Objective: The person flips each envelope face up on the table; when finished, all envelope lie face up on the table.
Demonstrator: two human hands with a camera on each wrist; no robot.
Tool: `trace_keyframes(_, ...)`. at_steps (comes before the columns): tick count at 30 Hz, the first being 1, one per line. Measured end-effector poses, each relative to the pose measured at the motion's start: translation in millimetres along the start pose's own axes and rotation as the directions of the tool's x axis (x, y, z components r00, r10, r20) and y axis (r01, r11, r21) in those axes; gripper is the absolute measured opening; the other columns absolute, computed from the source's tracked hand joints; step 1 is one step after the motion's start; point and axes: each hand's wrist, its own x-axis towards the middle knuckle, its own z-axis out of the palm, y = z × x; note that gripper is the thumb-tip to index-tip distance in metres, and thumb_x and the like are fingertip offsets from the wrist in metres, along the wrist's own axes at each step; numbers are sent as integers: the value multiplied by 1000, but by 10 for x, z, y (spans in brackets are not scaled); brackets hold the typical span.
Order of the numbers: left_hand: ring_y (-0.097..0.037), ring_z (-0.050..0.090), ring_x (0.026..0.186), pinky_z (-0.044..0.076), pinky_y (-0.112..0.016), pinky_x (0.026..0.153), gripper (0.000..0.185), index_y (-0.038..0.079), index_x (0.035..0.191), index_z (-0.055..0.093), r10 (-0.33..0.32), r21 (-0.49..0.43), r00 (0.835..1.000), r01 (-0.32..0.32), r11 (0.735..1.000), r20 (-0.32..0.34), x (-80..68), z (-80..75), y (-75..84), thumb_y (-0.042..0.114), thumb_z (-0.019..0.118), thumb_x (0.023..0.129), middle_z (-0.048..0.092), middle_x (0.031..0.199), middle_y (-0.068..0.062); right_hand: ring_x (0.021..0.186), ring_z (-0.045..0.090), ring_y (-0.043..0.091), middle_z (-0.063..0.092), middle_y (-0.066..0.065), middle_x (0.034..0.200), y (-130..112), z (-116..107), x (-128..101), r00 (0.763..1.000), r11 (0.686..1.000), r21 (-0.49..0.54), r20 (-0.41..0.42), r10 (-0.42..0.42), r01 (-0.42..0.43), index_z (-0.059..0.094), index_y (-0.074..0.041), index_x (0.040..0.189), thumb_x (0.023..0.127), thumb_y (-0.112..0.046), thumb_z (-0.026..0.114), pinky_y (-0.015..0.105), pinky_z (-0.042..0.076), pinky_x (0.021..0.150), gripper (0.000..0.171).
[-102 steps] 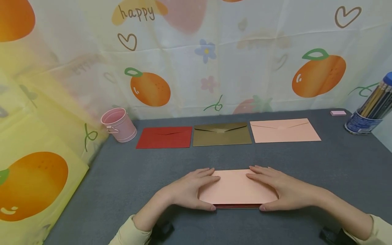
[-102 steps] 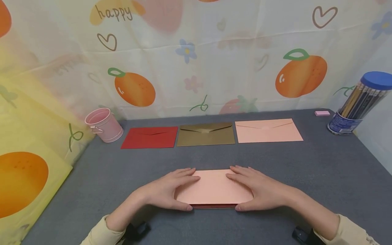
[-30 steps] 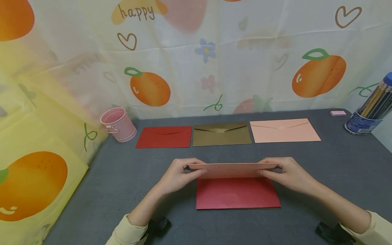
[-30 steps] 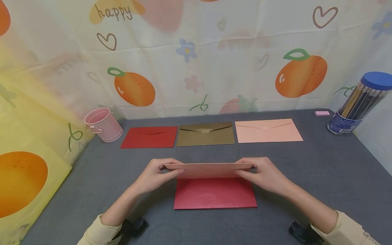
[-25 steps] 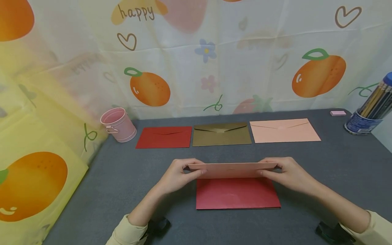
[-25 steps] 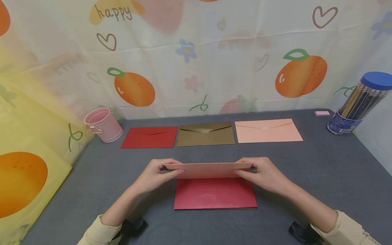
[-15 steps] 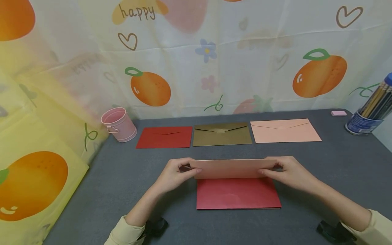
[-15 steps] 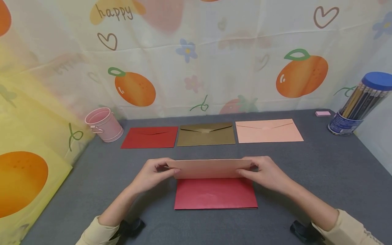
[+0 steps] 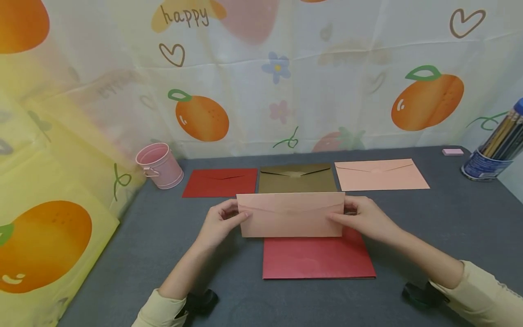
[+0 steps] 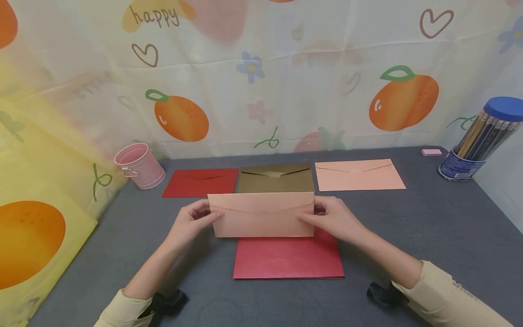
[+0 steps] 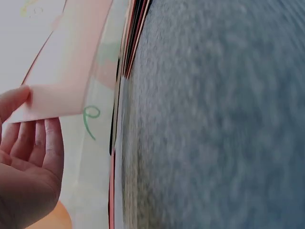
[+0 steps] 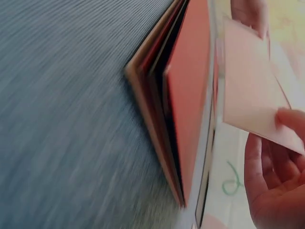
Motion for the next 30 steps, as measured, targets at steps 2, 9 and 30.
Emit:
trace_keyframes(2,-20,63,91,51,-28,80,34,6,119,67,-73,-43,996,71,997,-56,3,-58,-15,17,75,87,71,100,-8,91,66,19,69,7,100,-23,64,66,998,994,100,37,43,-46,66,-6,113,89,-27,73,32,55,73,32)
trace_keyframes(9,-15,63,94,53,-25,82,46,9,133,58,-200,-119,964,181,976,-175,-22,-300,-52,19,72,90,70,108,-7,98,66,23,66,16,114,-91,353,264,978,905,378,147,149,-195,55,2,127,92,-19,69,38,55,85,43)
trace_keyframes(30,-27,53,105,44,-27,70,60,6,136,55,-258,339,891,389,856,-373,-198,-1206,-275,39,71,88,58,121,-15,137,37,33,33,22,150,-606,1209,756,899,639,637,362,245,-431,22,9,148,93,-6,58,41,33,110,67)
